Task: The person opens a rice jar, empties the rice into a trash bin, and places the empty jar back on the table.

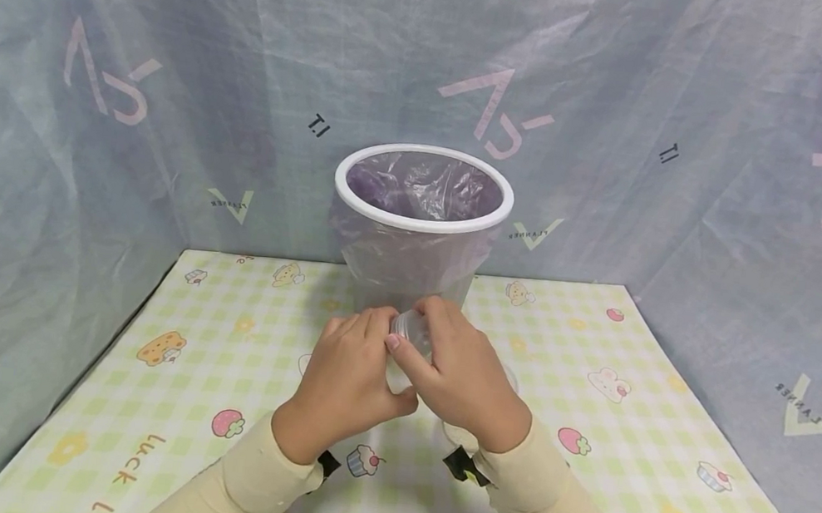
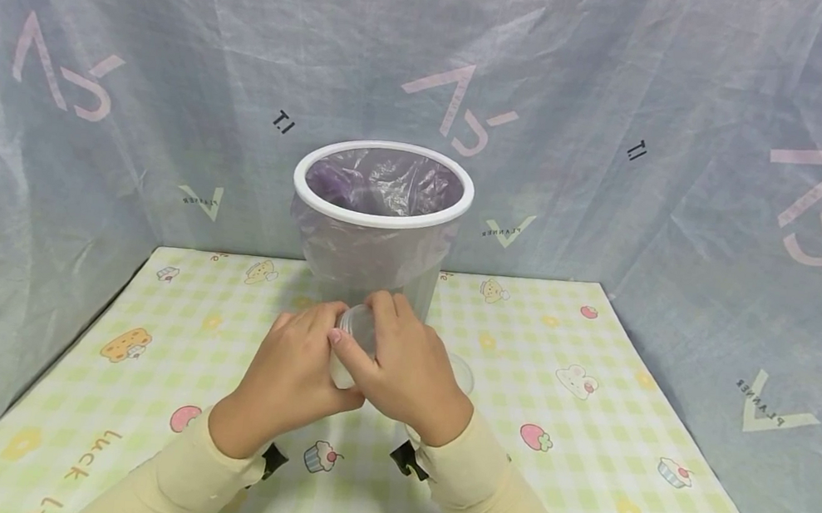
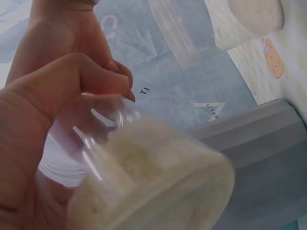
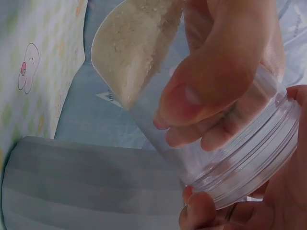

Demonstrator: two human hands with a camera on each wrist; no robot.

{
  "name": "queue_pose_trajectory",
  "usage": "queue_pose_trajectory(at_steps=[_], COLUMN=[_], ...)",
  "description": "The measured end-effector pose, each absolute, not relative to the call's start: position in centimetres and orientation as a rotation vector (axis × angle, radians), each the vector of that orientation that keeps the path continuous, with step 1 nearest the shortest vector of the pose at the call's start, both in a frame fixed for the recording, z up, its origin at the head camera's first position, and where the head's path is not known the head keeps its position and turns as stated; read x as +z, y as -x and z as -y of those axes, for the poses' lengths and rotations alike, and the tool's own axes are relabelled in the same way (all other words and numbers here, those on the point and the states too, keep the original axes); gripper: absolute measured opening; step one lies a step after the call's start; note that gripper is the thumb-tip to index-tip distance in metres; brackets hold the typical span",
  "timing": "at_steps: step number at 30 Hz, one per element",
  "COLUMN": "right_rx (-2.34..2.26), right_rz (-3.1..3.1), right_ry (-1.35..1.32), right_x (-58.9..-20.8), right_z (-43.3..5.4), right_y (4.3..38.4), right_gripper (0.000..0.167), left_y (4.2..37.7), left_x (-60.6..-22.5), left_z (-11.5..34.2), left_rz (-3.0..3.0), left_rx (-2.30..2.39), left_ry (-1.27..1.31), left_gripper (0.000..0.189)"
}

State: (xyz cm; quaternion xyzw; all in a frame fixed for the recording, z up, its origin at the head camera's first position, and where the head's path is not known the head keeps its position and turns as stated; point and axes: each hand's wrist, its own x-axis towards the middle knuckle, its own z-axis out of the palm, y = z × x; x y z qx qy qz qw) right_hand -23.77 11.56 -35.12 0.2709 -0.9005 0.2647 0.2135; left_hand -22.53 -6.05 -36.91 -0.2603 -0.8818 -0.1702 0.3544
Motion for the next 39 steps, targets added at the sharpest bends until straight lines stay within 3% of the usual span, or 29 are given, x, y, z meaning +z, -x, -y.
queue_pose_trajectory(at_steps=[25, 39], right_rx=[0.646, 0.581], right_rz=[2.457, 2.524], right_ry=[-0.916, -0.77], right_x=[-34.75, -34.66], right_z=[-12.17, -11.92], right_y=[24.03, 23.72], right_gripper=[0.041, 0.065], left_y=[22.5, 22.67], left_x=[-36.24, -36.82], left_z=[6.57, 6.54], left_rz=[2.538, 2.367], left_rx=[-0.718, -0.532], left_ry=[0.713, 0.659], left_gripper=[0.078, 0.074])
